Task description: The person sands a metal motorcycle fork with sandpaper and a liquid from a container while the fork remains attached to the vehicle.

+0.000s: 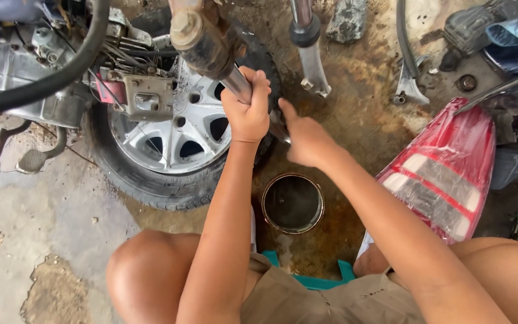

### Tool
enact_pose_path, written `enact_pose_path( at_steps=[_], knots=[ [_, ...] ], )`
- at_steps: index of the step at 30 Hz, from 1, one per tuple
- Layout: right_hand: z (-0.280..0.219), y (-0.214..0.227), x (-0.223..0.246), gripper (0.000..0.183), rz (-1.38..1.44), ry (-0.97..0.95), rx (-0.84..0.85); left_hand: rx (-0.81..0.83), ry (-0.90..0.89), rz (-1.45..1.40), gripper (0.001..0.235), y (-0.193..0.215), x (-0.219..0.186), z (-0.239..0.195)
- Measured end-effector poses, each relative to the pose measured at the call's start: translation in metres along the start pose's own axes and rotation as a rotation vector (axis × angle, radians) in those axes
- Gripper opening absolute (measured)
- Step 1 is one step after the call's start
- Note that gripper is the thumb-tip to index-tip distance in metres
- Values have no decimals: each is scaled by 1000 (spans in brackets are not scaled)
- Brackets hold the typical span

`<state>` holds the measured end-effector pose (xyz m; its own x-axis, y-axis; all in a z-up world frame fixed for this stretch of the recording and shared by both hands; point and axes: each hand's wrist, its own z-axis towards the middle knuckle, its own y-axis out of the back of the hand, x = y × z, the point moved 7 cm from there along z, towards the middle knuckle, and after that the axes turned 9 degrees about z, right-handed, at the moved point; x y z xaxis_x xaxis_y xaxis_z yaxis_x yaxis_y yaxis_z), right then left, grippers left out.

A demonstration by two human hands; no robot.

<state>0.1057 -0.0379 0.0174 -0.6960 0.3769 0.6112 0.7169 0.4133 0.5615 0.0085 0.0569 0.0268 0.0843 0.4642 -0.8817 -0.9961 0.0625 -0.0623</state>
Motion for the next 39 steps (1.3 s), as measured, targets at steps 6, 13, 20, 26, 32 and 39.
enact_pose_path(
  at_steps=[6, 13, 20, 26, 32, 39],
  knots=[
    [44, -32, -38, 117, -339, -69, 46, 96, 115, 124, 29, -2, -8, 3],
    [34, -18, -25, 115, -168, 58, -97, 59, 114, 64, 31, 1, -10, 2],
    [31, -20, -28, 109, -83, -72, -4, 85, 90, 84, 31, -3, -10, 3],
    [3, 15, -2, 101, 95, -74, -55, 77, 78, 112, 26, -4, -12, 5],
    [-5, 4, -45, 45, 303, 82, -91, 81, 64, 20, 24, -5, -21, 7],
    [6, -192, -116, 35, -164, -134, 581, 80, 30, 80, 28, -4, -22, 7]
  ],
)
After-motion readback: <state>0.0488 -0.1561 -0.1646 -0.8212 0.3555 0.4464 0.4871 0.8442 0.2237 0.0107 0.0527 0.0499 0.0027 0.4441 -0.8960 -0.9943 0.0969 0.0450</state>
